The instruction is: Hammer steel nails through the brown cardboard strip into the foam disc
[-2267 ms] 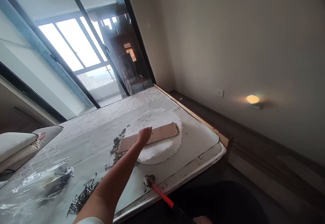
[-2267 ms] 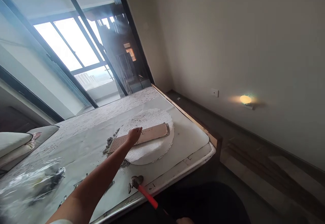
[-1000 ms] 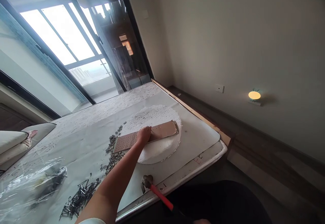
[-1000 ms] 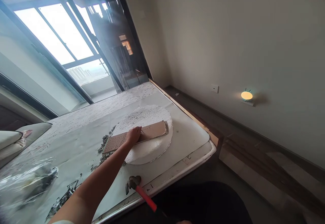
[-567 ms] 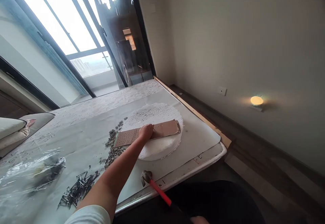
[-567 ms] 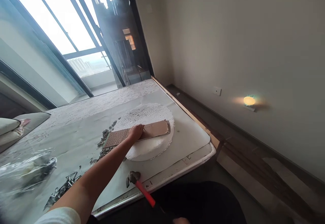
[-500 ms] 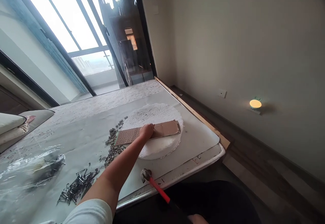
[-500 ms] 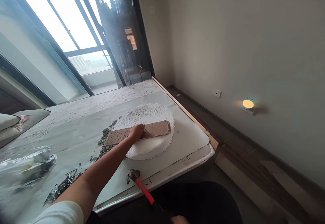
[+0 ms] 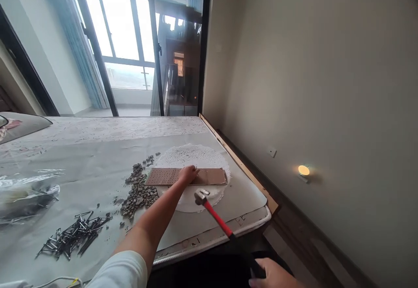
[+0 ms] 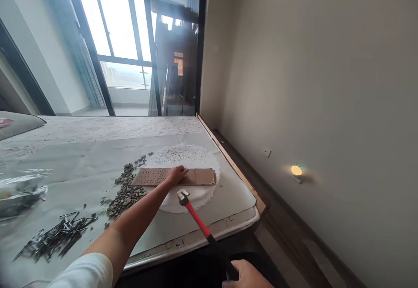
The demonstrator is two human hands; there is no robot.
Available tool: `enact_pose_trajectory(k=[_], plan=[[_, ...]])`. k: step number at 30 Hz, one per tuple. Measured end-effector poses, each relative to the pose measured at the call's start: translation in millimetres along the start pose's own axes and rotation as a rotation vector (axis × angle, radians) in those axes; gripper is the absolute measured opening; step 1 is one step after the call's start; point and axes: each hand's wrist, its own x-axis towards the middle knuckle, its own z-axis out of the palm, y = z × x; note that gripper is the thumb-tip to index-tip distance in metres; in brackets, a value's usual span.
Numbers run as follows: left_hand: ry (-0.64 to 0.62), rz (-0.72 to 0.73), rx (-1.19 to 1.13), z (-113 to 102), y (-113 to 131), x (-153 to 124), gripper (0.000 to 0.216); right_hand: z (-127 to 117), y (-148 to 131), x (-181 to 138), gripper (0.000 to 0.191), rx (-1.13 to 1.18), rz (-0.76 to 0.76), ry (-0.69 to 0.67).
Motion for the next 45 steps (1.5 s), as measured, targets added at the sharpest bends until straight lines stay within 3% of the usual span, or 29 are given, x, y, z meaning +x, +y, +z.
enact_pose_trajectory(k=[6, 10, 13, 18, 23, 28, 34, 40, 45], plan=[[0.026, 0.091, -0.351, 7, -19, 5, 0.027, -51, -68, 32, 0.040, 0.084, -0.010, -0.076], [0.026, 0.084, -0.403, 14, -24, 10, 0.028, -65, -113, 56, 0.039, 0.160, 0.053, -0.050], [0.010, 0.068, -0.408, 19, -26, 11, 0.028, -67, -131, 66, 0.041, 0.244, 0.077, -0.072], [-0.013, 0.056, -0.428, 18, -26, 11, 0.029, -62, -134, 80, 0.039, 0.286, 0.068, -0.070], [-0.034, 0.048, -0.429, 15, -27, 8, 0.028, -55, -139, 87, 0.042, 0.240, 0.178, -0.122], [-0.024, 0.056, -0.452, 15, -27, 8, 0.026, -52, -152, 80, 0.041, 0.247, 0.072, -0.055], [-0.036, 0.032, -0.452, 15, -28, 7, 0.027, -44, -135, 90, 0.044, 0.253, 0.205, -0.127], [-0.004, 0.056, -0.451, 17, -28, 9, 0.026, -46, -134, 90, 0.041, 0.291, 0.074, -0.055], [-0.035, 0.042, -0.452, 16, -30, 9, 0.024, -41, -125, 93, 0.043, 0.203, 0.167, -0.099]])
